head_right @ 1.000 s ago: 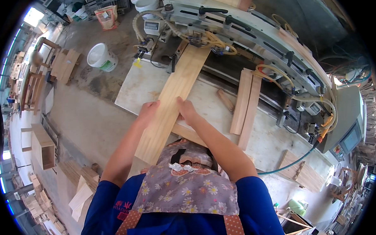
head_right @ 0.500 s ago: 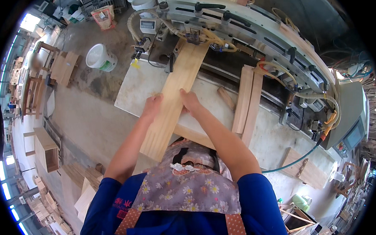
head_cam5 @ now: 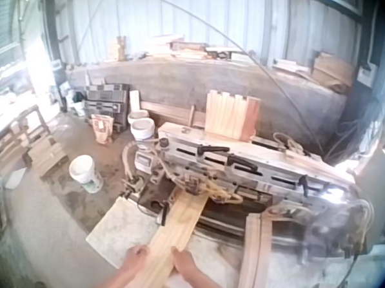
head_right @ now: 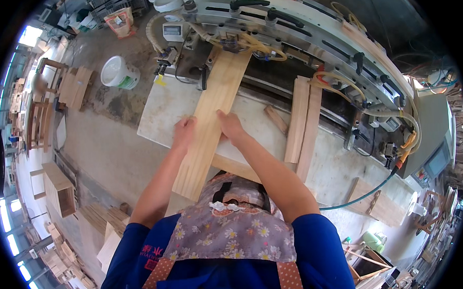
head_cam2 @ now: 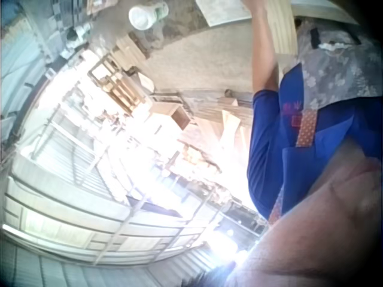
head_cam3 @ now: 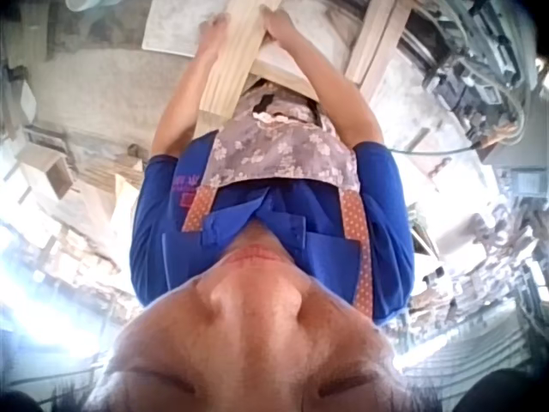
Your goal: The person operates a woodworking machine to shape wooden planks. They feed the planks through the machine, adjust the position of the wood, and remove the processed pieces. The person handles the wood by hand, ensuring it is properly aligned before and after processing.
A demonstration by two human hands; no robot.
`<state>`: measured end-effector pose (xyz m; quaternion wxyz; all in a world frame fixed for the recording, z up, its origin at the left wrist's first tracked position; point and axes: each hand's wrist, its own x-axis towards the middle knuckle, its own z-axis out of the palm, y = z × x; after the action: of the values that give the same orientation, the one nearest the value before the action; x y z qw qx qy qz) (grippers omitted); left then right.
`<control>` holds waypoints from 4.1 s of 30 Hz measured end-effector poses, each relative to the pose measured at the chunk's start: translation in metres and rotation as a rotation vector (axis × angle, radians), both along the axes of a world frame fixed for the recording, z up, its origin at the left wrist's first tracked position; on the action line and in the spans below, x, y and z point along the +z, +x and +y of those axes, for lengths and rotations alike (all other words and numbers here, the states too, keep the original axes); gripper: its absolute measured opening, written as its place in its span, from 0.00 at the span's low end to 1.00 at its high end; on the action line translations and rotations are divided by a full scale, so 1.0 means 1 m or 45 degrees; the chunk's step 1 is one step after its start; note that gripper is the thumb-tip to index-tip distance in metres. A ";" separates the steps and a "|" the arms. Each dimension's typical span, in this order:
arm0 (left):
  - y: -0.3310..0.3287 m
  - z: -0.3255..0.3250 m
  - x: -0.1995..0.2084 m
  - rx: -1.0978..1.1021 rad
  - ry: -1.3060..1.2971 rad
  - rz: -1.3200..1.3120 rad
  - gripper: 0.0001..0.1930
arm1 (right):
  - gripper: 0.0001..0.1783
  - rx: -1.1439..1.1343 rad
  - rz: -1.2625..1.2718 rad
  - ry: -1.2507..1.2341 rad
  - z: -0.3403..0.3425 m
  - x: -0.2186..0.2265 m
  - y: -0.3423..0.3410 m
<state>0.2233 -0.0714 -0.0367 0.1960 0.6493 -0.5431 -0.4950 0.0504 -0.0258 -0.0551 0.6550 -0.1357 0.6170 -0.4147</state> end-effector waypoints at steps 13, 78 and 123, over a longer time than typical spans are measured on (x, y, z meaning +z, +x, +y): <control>-0.140 -0.041 0.019 -0.950 -0.997 -0.962 0.34 | 0.21 0.202 0.216 -0.172 0.006 0.013 -0.021; -0.137 -0.048 0.038 -1.014 -0.792 -0.873 0.28 | 0.33 0.233 1.854 -0.808 -0.018 0.073 -0.098; -0.002 -0.081 0.009 -0.018 -0.476 0.172 0.12 | 0.20 -0.019 0.264 -0.026 -0.009 0.001 -0.012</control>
<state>0.2215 -0.1527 -0.0274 0.3457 0.5628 -0.6159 -0.4294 0.0386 -0.0344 -0.0544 0.5830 -0.1802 0.6782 -0.4095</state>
